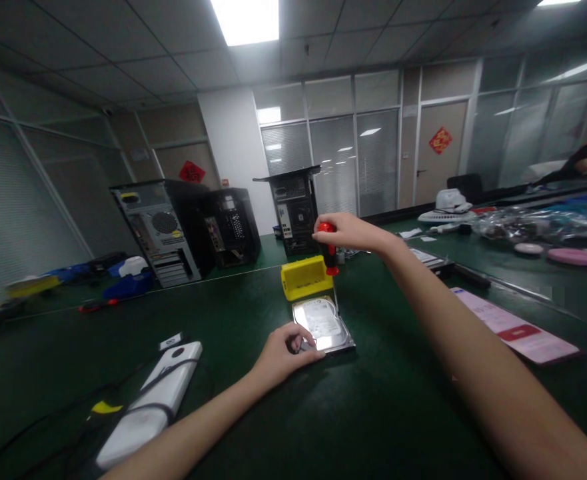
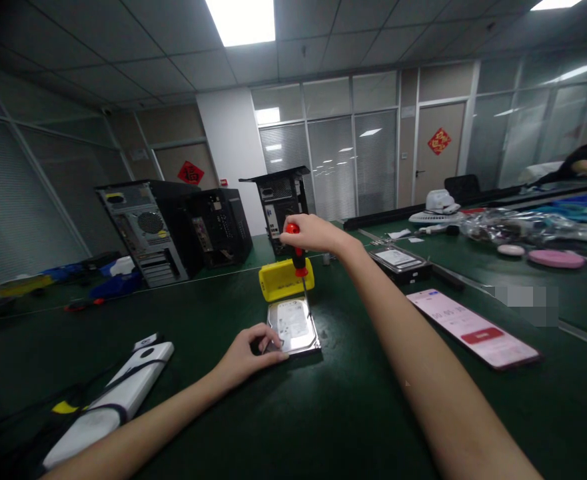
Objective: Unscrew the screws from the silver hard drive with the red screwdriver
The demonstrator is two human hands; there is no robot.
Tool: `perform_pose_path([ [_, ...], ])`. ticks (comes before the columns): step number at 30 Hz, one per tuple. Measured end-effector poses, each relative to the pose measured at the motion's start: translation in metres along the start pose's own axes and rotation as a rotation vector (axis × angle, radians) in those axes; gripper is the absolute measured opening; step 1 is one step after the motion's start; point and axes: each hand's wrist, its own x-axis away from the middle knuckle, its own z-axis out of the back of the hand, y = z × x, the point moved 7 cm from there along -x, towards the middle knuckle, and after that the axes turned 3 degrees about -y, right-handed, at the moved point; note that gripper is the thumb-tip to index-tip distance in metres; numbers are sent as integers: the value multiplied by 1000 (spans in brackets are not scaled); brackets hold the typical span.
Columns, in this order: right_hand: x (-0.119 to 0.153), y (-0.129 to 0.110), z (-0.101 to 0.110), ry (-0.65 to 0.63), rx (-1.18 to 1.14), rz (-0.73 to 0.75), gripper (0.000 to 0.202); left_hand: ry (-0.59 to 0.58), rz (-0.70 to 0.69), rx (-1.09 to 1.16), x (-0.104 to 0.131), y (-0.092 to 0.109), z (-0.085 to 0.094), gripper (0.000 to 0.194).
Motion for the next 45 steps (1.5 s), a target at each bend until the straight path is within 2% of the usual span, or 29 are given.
perform_pose_path([
  [4,0,1,0,10,26,-17,41,0,-11,-8,0,0,0,25],
  [9,2,-2,1,-30,-17,2,30,-3,-13,-19,0,0,1,25],
  [19,5,-7,-2,-133,-145,29,31,-4,-19,-25,-1,0,1,26],
  [24,2,-1,-4,-106,-104,2,29,0,-13,-19,-1,-1,1,28],
  [27,0,0,-4,-79,-86,-3,35,3,-6,-24,0,1,1,27],
  [33,2,-5,-3,-100,-178,15,31,3,-22,-26,-1,1,1,30],
  [38,4,-3,-2,-102,-200,-25,34,1,-21,-14,-1,0,1,29],
  [45,-2,1,-5,-29,-196,-30,34,-6,-17,-7,0,2,1,29],
])
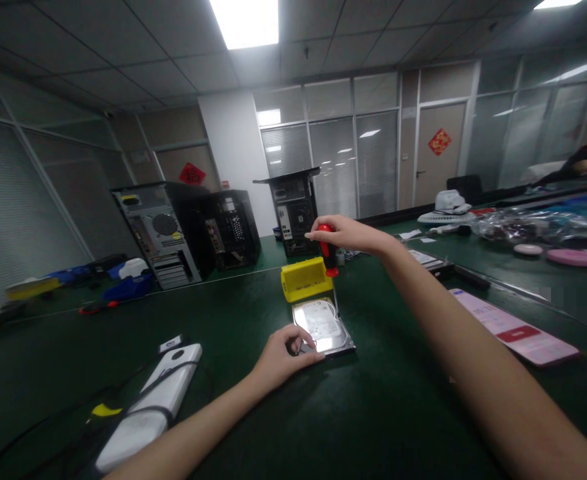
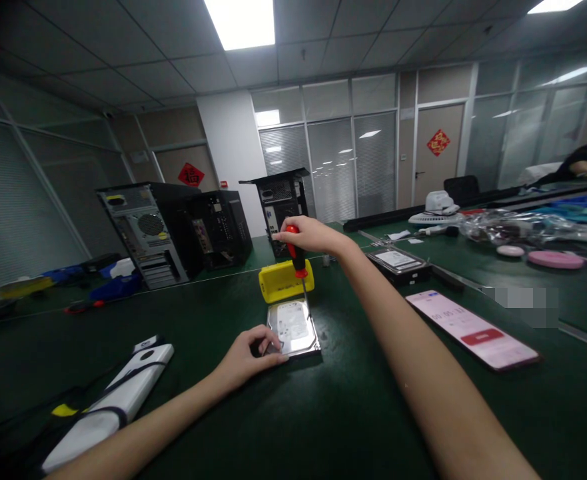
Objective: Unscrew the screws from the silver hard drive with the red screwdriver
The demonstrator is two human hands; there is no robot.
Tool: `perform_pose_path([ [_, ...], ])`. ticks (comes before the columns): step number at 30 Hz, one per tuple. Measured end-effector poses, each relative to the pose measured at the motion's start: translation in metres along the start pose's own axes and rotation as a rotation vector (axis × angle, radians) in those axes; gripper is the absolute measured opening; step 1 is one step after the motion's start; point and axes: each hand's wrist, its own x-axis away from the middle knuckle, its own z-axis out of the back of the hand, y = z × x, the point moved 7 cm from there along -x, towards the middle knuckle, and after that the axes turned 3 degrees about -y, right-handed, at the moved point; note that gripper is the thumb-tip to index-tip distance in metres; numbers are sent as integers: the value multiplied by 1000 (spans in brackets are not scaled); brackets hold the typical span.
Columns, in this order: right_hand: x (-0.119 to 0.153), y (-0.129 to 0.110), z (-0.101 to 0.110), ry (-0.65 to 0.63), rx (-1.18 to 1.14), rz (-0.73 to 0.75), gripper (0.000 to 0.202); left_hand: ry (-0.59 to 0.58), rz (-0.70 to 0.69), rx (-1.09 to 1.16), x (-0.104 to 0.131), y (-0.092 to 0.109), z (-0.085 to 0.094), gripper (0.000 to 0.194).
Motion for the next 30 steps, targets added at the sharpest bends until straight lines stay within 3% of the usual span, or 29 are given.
perform_pose_path([
  [9,8,1,2,-29,-156,-86,51,2,9,-4,-1,-4,0,27],
  [16,9,-7,3,-112,-123,-24,25,1,-14,-1,-3,-8,-2,28],
  [24,5,-15,-3,-65,-128,57,20,7,-4,25,-1,-6,-1,29],
  [30,2,-8,-9,-68,-255,-42,16,7,-7,25,-1,-6,-1,28],
])
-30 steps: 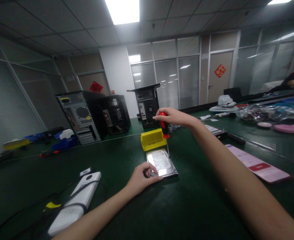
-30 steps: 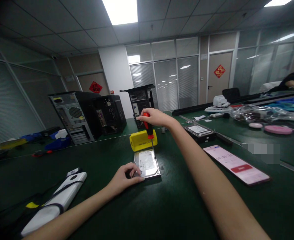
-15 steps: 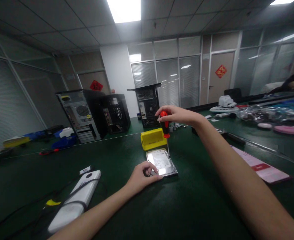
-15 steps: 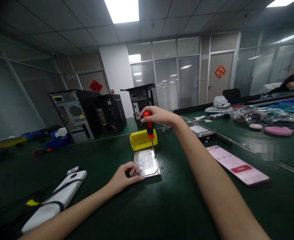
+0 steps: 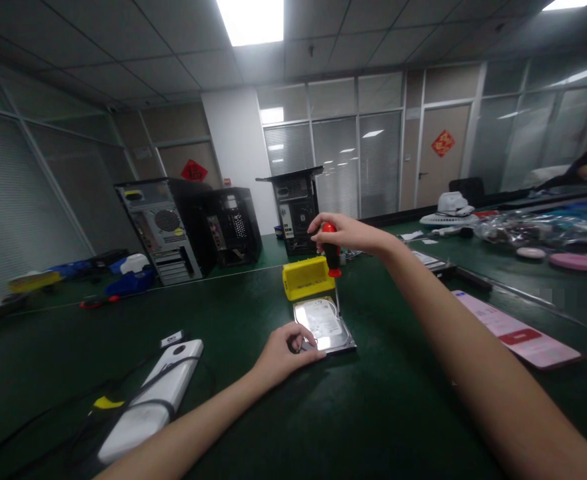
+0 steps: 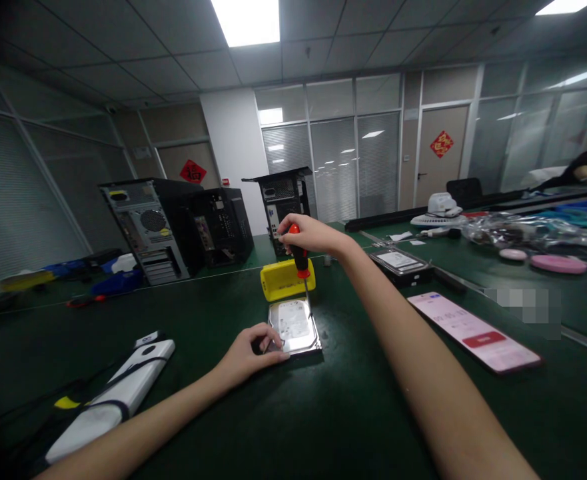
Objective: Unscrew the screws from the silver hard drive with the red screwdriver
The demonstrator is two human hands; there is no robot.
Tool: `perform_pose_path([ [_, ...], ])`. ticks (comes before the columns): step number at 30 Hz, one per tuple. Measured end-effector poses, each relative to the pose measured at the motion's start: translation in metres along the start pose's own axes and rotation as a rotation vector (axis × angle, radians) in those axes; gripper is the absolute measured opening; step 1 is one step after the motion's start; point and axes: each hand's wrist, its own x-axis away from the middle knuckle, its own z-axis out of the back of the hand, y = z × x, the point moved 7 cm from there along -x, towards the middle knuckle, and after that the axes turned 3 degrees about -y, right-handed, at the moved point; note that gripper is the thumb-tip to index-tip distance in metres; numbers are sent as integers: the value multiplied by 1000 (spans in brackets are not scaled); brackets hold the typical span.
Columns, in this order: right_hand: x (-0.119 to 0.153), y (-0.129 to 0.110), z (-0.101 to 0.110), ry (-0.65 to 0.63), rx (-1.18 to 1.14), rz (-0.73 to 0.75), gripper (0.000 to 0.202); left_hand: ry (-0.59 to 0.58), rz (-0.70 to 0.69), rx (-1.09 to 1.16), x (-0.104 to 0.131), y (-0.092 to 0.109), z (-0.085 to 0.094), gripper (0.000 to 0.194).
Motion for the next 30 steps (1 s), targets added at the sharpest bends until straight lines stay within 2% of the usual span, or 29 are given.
perform_pose_path([
  [6,5,9,9,48,87,-131,32,-1,8,1,0,0,0,29],
  [10,6,11,13,72,108,-128,36,5,16,-1,0,1,1,28],
  [16,7,10,5,-71,-179,-78,49,-2,20,-7,-1,1,0,27],
  [21,7,1,-4,-214,-289,0,27,-9,5,-18,0,0,0,28],
  [25,2,3,-5,-143,-286,14,12,-6,-8,-28,0,0,1,28],
  [30,1,0,-6,-51,-283,55,22,-4,24,-27,0,1,1,28],
])
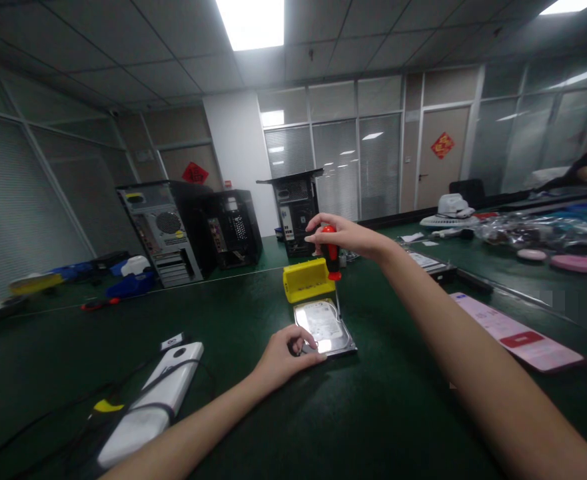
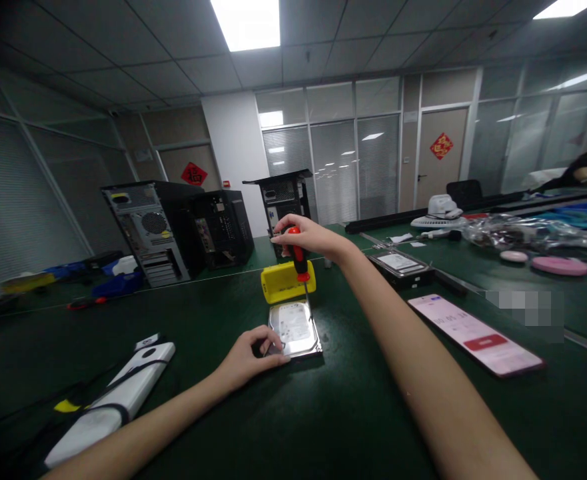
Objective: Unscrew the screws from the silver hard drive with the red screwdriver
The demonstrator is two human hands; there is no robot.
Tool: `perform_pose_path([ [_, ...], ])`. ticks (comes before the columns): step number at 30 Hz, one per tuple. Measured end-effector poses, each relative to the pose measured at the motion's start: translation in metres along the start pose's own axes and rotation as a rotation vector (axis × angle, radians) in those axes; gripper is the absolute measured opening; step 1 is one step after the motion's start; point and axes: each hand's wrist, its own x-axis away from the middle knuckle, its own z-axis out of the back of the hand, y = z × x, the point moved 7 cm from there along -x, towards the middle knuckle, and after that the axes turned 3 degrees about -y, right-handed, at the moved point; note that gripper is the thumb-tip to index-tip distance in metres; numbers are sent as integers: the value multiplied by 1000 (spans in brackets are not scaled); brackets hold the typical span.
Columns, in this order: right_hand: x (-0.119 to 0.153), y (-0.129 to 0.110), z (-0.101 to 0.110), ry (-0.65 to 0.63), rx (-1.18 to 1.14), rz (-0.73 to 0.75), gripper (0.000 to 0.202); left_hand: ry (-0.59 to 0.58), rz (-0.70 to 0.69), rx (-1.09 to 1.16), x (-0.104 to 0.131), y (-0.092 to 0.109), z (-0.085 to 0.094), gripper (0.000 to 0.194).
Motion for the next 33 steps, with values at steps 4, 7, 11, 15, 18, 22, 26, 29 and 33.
perform_pose_path([
  [4,-1,6,1,2,-48,-42,30,2,2,-2,1,3,1,26],
  [7,-3,13,10,75,48,-90,35,4,-11,13,1,3,1,26],
  [11,0,11,23,203,351,-127,38,10,-23,15,-1,-1,0,27],
  [15,7,3,22,186,486,-217,42,8,-26,4,-1,-1,0,28],
  [18,11,-4,20,175,556,-250,47,7,-17,-7,-1,1,0,27],
  [22,11,-8,19,158,536,-204,52,4,-21,-22,0,3,1,27],
  [26,10,-5,18,113,417,-157,48,0,-13,0,0,1,0,27],
  [29,10,-3,12,57,269,-173,40,2,-8,5,0,0,0,27],
  [33,8,-3,5,30,185,-188,35,7,-5,-2,0,1,0,28],
])
